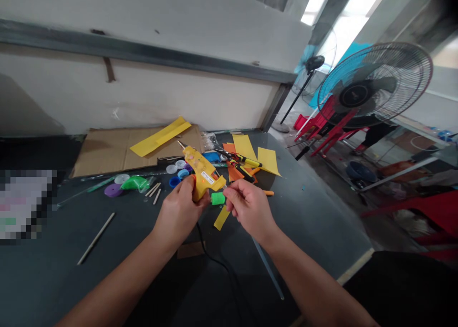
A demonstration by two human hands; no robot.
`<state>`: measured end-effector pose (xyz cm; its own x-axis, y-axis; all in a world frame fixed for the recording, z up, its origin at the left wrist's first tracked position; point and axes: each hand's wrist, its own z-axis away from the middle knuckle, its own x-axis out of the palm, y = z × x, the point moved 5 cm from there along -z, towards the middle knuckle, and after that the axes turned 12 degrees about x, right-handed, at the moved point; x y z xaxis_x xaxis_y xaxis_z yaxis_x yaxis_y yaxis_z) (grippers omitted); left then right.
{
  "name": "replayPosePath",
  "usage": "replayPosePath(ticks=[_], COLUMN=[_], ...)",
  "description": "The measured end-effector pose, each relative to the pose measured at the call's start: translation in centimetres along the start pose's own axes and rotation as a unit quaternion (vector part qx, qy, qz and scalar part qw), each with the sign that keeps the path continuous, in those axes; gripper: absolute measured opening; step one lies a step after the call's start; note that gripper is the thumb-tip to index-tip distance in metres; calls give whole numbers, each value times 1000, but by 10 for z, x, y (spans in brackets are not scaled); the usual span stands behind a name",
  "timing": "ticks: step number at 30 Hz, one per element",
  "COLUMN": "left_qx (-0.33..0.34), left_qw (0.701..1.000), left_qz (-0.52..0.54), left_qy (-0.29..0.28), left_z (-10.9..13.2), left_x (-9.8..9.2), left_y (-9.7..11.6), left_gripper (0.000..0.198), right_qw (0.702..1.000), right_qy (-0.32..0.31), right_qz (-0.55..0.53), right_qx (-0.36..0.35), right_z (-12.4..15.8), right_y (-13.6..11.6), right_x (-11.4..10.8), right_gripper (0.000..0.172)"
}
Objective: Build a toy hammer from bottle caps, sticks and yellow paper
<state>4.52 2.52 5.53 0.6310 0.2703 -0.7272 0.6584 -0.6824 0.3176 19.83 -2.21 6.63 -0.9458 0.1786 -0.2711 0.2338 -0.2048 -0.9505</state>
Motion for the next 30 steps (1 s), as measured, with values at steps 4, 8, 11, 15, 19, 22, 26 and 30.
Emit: replayPosePath(ticks=[4,8,11,15,19,22,26,30], left_qx=[16,16,-2,-27,-34,-22,-14,-16], left_qw=[1000,1000,1000,999,999,1000,1000,1000], left_qz=[4,8,15,18,13,-1,-15,-12], left_qy=[7,2,0,6,-2,6,6,4], left_z=[1,2,2,1,1,1,1,1], left_x=[0,2,3,4,4,3,4,3], left_y=[-1,-2,-3,-5,-8,-8,-6,-4], left_gripper=[20,19,20,21,14,14,13,13], right_qw=[980,893,904,973,999,997,997,987], right_qy=[-108,-255,-241,-133,-7,38,25,-87], right_qz=[-128,-294,-282,-140,11,59,54,-96], right_qx=[107,227,213,128,37,-29,-39,93], right_z=[-3,-2,-4,-6,-6,-3,-2,-6], right_y=[7,10,10,11,12,9,6,10], right_x=[8,19,19,10,-4,-8,-3,4], right_gripper=[28,27,31,34,27,14,16,21])
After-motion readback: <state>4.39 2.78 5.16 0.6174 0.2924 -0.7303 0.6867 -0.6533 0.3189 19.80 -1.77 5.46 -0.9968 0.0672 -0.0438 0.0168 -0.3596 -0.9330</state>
